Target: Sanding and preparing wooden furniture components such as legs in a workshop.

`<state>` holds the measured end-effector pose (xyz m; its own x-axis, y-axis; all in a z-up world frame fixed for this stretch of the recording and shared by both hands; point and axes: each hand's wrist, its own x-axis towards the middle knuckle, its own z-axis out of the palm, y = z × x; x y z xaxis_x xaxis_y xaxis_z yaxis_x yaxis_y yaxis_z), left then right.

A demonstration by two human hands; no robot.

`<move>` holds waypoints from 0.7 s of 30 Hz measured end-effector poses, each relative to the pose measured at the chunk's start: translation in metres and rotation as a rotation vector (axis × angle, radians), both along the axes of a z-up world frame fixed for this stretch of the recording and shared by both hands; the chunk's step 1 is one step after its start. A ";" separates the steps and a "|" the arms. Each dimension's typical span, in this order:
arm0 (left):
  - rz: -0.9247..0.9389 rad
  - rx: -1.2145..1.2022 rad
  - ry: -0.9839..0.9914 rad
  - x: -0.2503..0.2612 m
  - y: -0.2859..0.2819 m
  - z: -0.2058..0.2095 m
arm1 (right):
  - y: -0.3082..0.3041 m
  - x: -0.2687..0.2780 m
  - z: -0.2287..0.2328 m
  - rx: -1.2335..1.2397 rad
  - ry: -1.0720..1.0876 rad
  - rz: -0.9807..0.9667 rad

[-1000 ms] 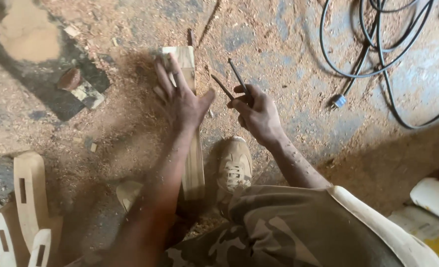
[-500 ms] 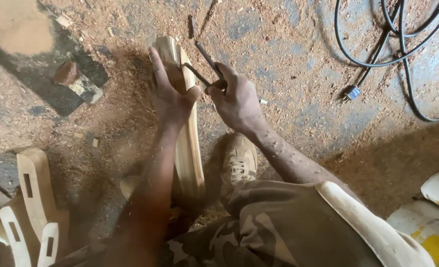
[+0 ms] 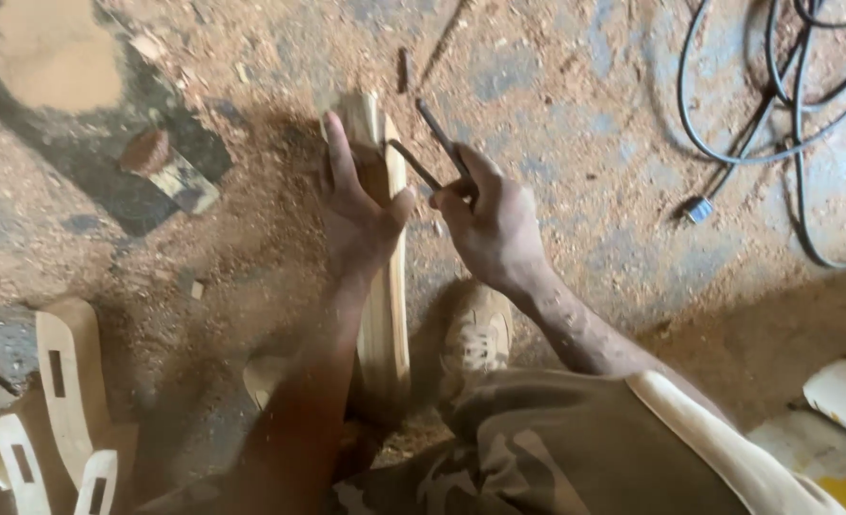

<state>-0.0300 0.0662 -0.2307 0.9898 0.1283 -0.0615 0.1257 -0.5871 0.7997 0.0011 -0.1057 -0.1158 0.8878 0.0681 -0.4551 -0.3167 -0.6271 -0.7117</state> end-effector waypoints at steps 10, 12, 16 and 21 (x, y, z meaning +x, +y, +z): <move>0.009 0.057 0.058 -0.005 -0.005 -0.012 | -0.006 -0.001 0.002 0.006 -0.001 0.101; 0.005 0.097 0.007 -0.004 -0.005 -0.009 | -0.002 0.002 0.009 0.003 0.035 0.089; -0.023 0.078 0.036 -0.002 -0.003 -0.011 | 0.002 0.000 0.009 0.047 -0.010 0.098; 0.051 0.041 -0.024 -0.008 -0.005 -0.021 | 0.015 -0.009 -0.001 -0.010 -0.048 0.121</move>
<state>-0.0380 0.0610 -0.2516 0.9831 0.1804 -0.0315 0.1374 -0.6130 0.7780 -0.0077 -0.0909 -0.1166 0.8942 0.1720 -0.4133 -0.2036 -0.6660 -0.7176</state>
